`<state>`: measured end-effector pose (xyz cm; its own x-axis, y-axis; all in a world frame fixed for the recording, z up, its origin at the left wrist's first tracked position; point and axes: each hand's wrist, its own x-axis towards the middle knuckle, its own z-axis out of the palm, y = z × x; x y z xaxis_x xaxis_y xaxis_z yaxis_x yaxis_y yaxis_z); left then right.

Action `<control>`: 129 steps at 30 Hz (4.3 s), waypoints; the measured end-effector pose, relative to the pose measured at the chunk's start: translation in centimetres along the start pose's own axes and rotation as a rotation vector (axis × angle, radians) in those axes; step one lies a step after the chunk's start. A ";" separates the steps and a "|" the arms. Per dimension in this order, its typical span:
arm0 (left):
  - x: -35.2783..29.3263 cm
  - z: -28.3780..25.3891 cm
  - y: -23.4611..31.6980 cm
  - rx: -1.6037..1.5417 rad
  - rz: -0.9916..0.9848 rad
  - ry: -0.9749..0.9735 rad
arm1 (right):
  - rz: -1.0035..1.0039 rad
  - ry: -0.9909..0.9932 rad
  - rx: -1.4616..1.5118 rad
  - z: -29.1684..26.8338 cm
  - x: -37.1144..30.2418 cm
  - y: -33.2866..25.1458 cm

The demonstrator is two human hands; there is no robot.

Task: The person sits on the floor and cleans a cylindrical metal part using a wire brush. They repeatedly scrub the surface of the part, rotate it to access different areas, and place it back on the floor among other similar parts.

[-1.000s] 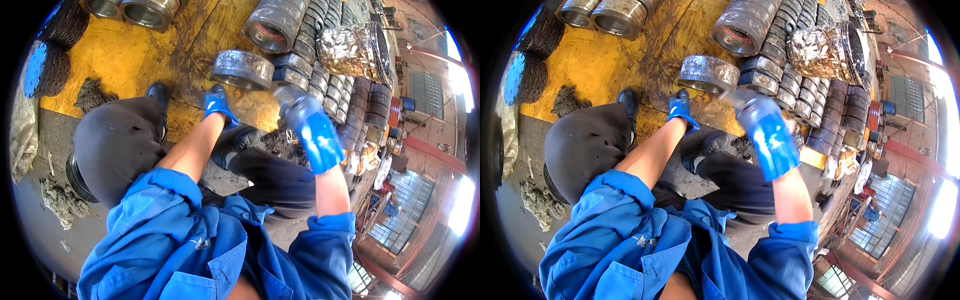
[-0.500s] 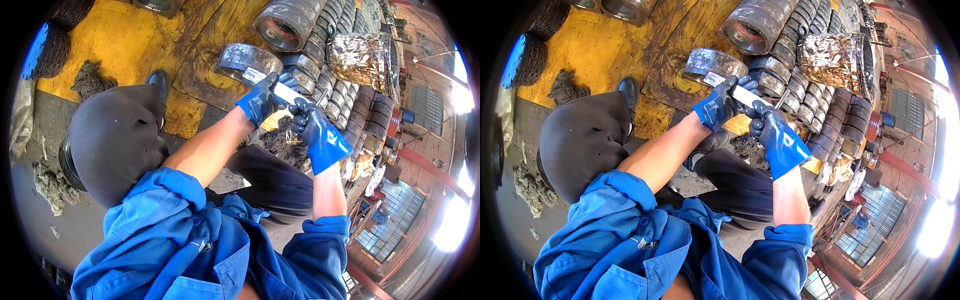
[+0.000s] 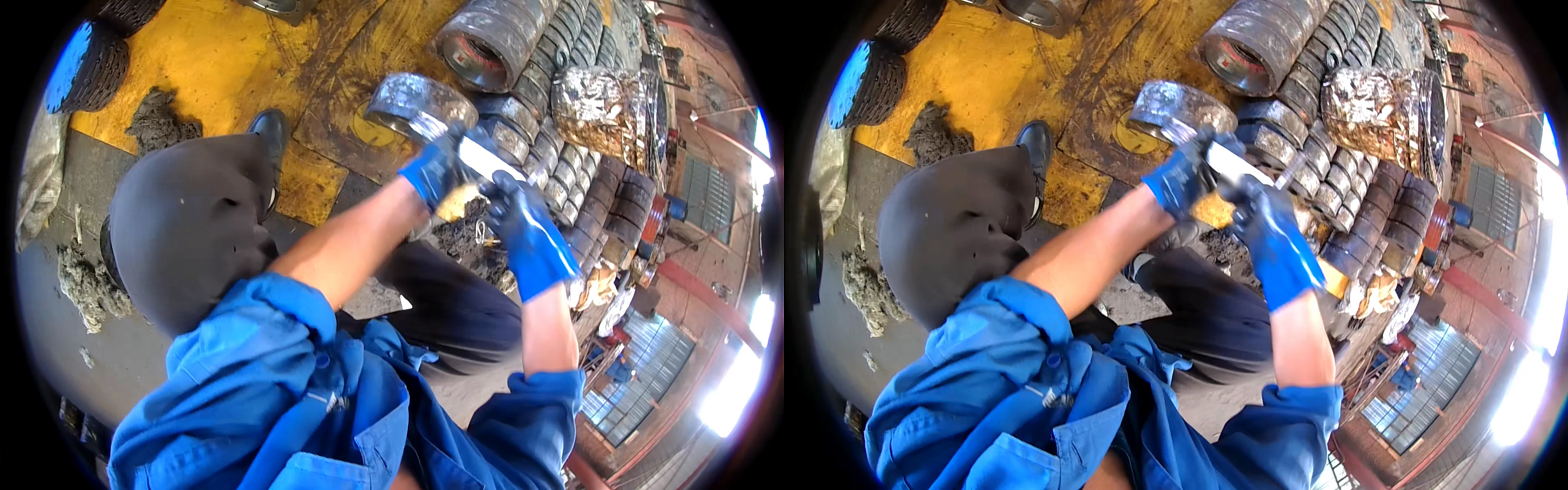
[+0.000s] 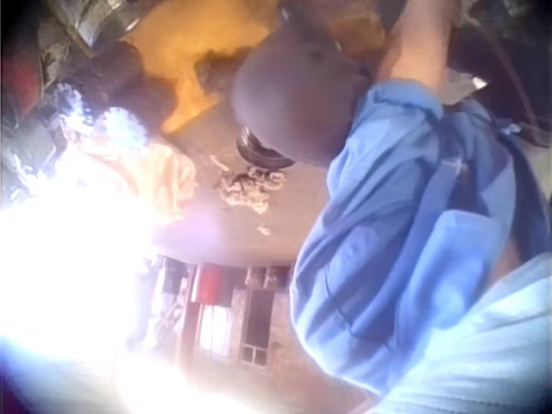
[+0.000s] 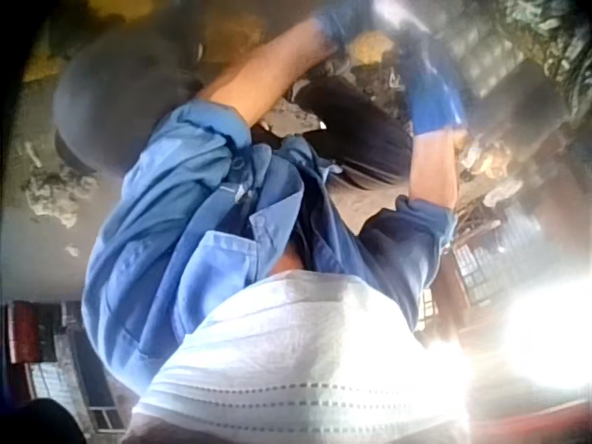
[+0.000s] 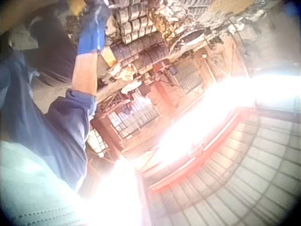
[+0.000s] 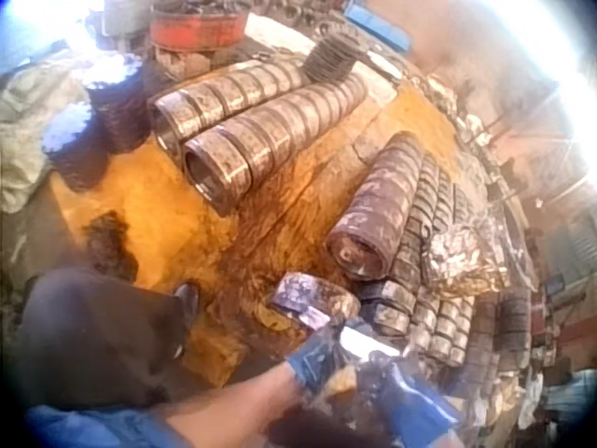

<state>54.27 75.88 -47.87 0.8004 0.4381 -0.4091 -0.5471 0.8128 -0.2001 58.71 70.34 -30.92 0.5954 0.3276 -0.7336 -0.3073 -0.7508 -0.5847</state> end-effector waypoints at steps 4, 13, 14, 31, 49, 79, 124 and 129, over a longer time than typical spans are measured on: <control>0.0 -1.2 2.4 -0.057 -0.097 0.012 | 0.021 -0.090 -0.050 2.3 -0.1 -1.3; -9.4 5.0 1.8 1.647 0.513 -0.031 | 0.009 0.136 0.112 -5.4 -1.6 -2.9; -9.6 5.3 1.8 1.816 0.720 -0.172 | 0.028 0.104 0.078 -6.5 -1.3 -3.0; -0.5 3.9 1.7 2.040 1.150 -0.380 | 0.005 0.003 -0.007 -1.5 -2.4 -1.8; 0.3 2.2 2.6 1.885 1.155 -0.302 | -0.114 -0.023 -0.064 -0.1 -1.4 -2.1; -0.6 0.5 6.4 1.852 1.167 -0.231 | -0.158 0.071 -0.194 3.5 -0.8 -2.0; -5.1 1.3 11.3 1.239 0.573 -0.171 | -0.328 0.078 -0.382 14.0 -3.7 -2.8; -3.0 1.5 9.5 1.294 0.962 -0.272 | -0.280 0.069 -0.340 11.3 -3.5 -2.8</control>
<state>47.03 82.91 -47.19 0.3996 0.8811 0.2530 -0.3947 -0.0838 0.9150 49.09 77.80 -30.59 0.6729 0.5149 -0.5312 0.1279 -0.7882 -0.6020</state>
